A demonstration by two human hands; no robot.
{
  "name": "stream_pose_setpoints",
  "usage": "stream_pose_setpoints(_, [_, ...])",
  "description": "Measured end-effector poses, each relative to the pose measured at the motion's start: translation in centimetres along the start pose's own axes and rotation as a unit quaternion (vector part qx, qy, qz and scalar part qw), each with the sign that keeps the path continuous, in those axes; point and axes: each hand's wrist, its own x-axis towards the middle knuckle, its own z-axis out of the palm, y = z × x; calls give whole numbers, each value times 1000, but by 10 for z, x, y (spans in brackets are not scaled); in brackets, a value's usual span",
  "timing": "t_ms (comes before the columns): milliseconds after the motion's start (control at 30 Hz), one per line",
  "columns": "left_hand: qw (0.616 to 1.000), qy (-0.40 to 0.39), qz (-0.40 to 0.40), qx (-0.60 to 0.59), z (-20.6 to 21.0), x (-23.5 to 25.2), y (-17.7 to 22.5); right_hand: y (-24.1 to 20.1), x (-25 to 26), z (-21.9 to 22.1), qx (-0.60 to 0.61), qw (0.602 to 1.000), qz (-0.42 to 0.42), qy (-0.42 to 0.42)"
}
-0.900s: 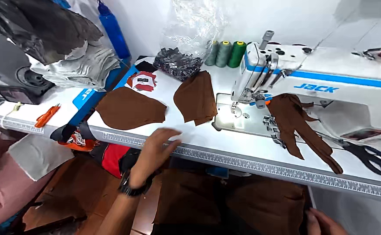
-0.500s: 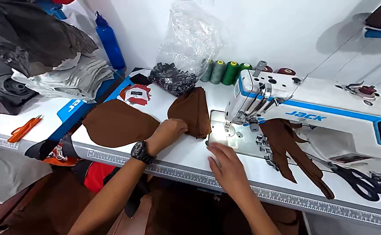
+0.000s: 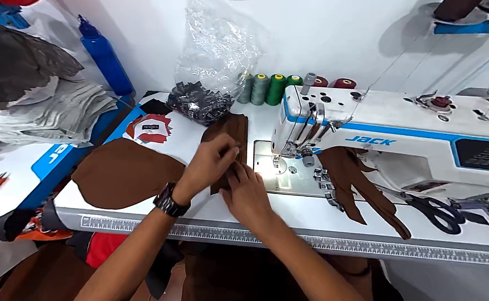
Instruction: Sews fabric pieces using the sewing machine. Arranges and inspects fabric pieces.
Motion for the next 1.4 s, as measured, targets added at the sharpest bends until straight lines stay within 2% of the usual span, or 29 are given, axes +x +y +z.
stream_pose_setpoints(100, [989, -111, 93, 25, 26, -23, 4, 14, -50, -13, 69, 994, 42, 77])
stream_pose_setpoints(167, [976, -172, 134, 29, 40, -36, -3, 32, -74, -18, 74, 987, 79, 120])
stream_pose_setpoints(233, [970, -175, 153, 63, 43, -32, -9, 45, -85, -19, 45, 990, 64, 120])
stream_pose_setpoints(300, [966, -167, 141, 137, 39, -8, -20, 50, -87, -22, 18, 997, 10, 78])
stream_pose_setpoints(367, [951, -212, 77, 210, 40, 25, -35, 48, -92, -22, -6, 999, -33, 34])
stream_pose_setpoints(433, [929, -255, 41, 265, 48, 51, -47, 44, -104, -22, -18, 998, -53, 31])
stream_pose_setpoints(500, [922, -272, 52, 273, 62, 61, -51, 39, -119, -24, -7, 998, -56, 26])
stream_pose_setpoints(633, [922, -315, 87, 207, 81, 58, -46, 36, -136, -27, 30, 998, -52, 20])
stream_pose_setpoints(833, [944, -262, 98, 177, 88, 49, -62, 50, -133, -24, 38, 998, -49, 15])
stream_pose_setpoints(1033, [934, -288, 97, 187, 87, 56, -63, 48, -133, -23, 26, 998, -48, 16])
stream_pose_setpoints(1133, [939, -279, 99, 174, 85, 55, -66, 57, -137, -29, 86, 995, -36, 37])
stream_pose_setpoints(1200, [944, -260, 114, 167, 86, 53, -68, 79, -141, -45, 96, 989, 25, 105])
stream_pose_setpoints(1300, [942, -264, 115, 175, 83, 52, -58, 136, -141, -83, 9, 974, 113, 198])
stream_pose_setpoints(1400, [939, -253, 134, 190, 86, 52, -62, 178, -128, -118, -53, 974, 153, 161])
